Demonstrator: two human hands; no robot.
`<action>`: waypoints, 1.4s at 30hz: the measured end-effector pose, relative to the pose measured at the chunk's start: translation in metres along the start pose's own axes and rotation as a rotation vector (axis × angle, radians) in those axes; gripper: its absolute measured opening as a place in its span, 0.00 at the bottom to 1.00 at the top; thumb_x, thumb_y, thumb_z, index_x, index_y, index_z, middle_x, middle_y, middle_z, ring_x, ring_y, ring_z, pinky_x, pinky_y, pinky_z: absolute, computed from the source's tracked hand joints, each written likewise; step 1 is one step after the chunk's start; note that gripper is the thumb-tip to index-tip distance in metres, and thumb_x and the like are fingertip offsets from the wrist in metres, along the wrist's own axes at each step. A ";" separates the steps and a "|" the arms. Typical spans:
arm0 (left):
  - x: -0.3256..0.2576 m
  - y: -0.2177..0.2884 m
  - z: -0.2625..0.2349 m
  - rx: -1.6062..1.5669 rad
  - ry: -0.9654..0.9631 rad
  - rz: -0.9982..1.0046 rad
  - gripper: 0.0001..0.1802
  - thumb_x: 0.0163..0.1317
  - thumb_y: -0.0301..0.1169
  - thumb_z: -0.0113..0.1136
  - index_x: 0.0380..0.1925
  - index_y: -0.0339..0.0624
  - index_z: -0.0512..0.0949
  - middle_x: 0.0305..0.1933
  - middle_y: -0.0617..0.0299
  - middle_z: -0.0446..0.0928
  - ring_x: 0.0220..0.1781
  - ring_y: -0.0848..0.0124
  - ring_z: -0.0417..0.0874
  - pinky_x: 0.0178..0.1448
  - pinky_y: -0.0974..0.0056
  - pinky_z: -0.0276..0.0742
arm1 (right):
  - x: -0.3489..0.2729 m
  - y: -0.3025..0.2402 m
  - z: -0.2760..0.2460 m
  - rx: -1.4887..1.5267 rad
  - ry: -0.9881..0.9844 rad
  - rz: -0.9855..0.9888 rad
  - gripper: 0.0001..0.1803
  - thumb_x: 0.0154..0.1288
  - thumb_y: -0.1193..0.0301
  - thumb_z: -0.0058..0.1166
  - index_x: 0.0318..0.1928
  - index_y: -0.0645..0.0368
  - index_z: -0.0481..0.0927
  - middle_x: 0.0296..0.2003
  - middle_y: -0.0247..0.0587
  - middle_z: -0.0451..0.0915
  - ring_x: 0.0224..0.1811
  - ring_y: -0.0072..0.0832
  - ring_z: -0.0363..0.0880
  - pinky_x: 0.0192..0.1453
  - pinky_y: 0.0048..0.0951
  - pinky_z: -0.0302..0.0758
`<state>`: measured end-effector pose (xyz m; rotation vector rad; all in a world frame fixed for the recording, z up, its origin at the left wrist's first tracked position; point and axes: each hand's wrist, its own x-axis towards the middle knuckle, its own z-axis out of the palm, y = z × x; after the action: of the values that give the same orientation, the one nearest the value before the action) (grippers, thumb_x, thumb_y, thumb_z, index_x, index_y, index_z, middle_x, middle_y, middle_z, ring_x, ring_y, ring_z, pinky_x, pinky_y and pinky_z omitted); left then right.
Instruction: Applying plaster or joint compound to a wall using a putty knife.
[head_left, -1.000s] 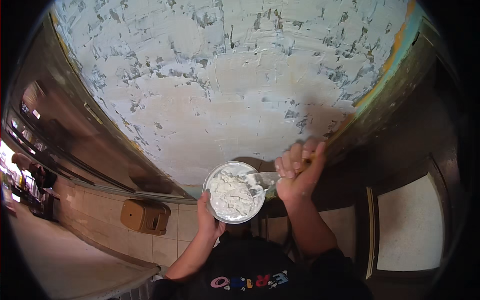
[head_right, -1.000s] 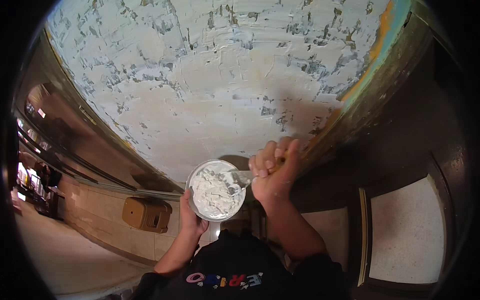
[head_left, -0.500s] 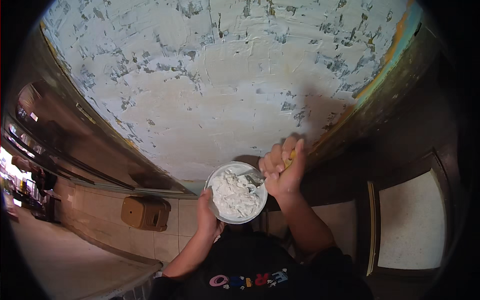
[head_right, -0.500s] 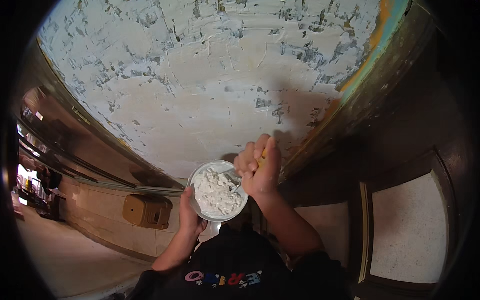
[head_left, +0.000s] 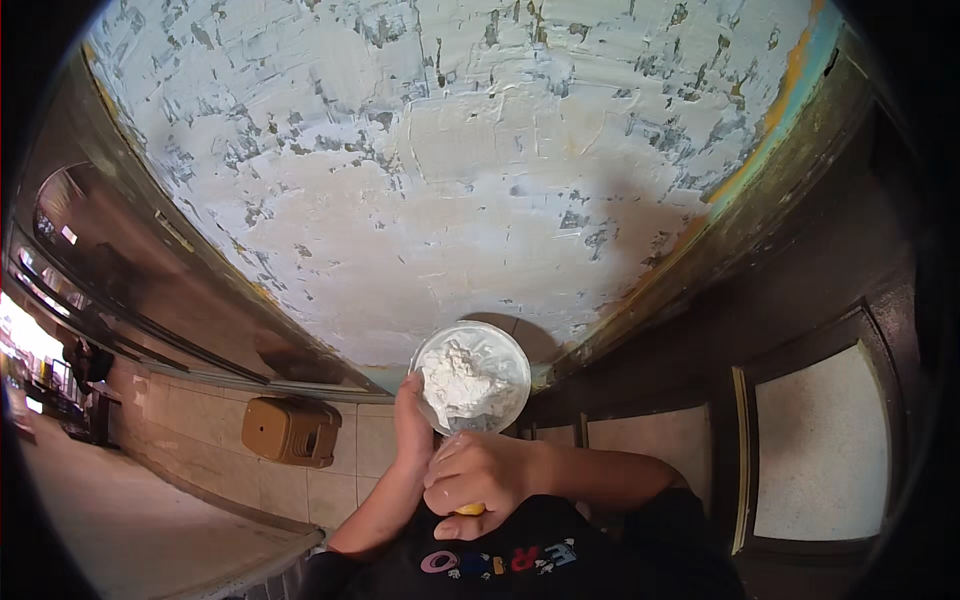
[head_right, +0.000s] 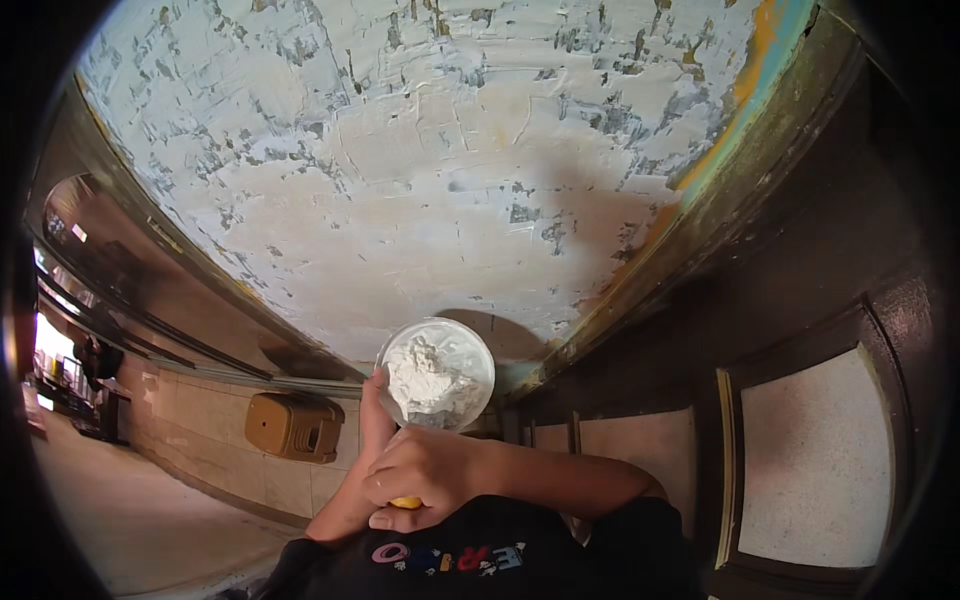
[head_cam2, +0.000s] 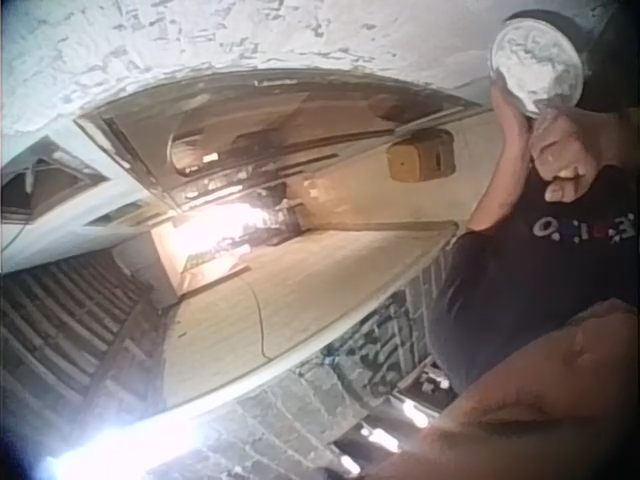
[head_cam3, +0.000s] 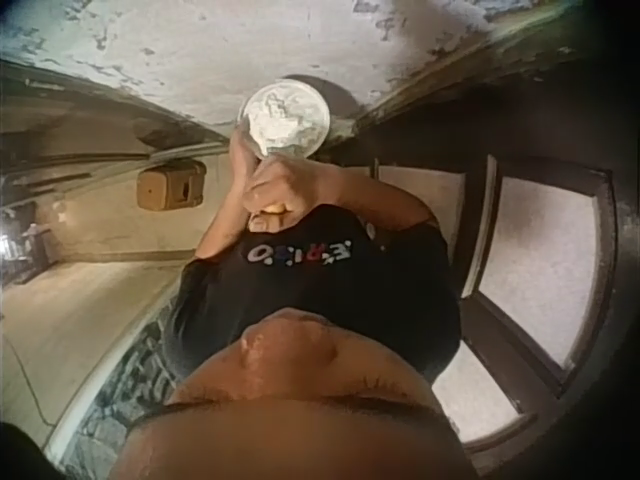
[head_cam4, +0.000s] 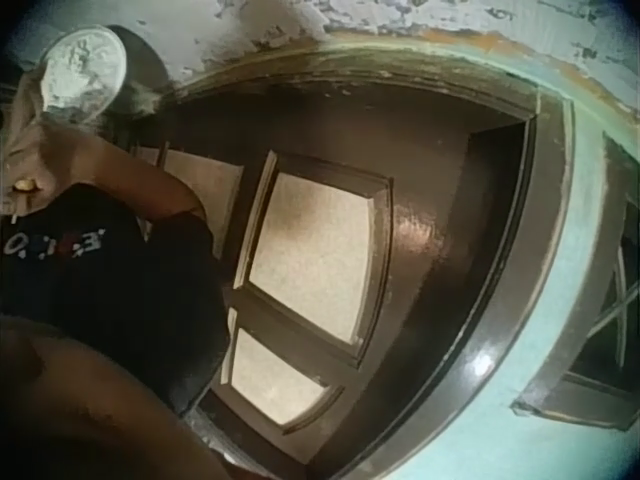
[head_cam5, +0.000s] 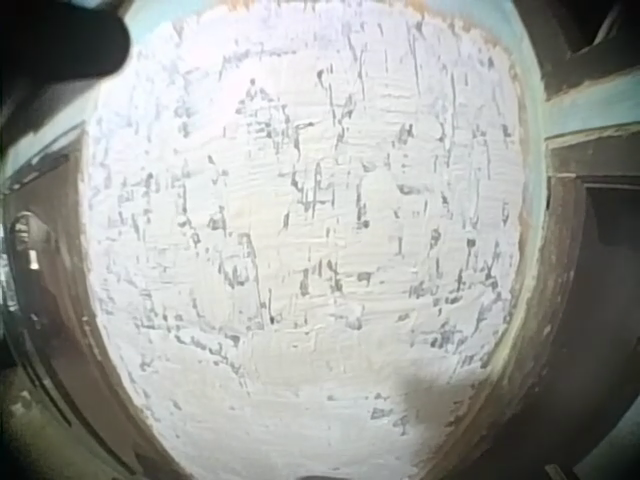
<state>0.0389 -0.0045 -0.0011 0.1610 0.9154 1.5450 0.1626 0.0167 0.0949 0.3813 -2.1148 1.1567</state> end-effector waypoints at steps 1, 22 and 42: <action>0.003 -0.002 -0.005 0.001 -0.001 -0.001 0.22 0.70 0.43 0.41 0.51 0.37 0.72 0.50 0.56 0.77 0.49 0.66 0.79 0.56 0.62 0.74 | 0.000 0.001 -0.001 0.000 0.028 0.007 0.14 0.55 0.71 0.62 0.21 0.58 0.70 0.20 0.38 0.69 0.19 0.39 0.72 0.23 0.34 0.70; -0.004 0.017 -0.023 0.000 0.030 0.189 0.33 0.69 0.49 0.41 0.64 0.32 0.62 0.63 0.48 0.69 0.63 0.56 0.74 0.65 0.55 0.72 | -0.076 0.026 -0.091 -0.272 1.106 0.642 0.14 0.72 0.63 0.49 0.31 0.59 0.72 0.21 0.34 0.73 0.27 0.28 0.74 0.36 0.31 0.72; -0.004 0.010 -0.037 0.404 -0.022 0.249 0.26 0.71 0.43 0.41 0.60 0.36 0.68 0.58 0.55 0.72 0.61 0.66 0.72 0.64 0.61 0.67 | -0.102 0.029 -0.036 -0.362 0.299 0.952 0.12 0.64 0.66 0.60 0.33 0.62 0.77 0.24 0.42 0.78 0.26 0.26 0.75 0.31 0.29 0.71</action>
<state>0.0107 -0.0241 -0.0180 0.5984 1.2189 1.5627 0.2359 0.0560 0.0192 -1.0027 -2.1847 1.1534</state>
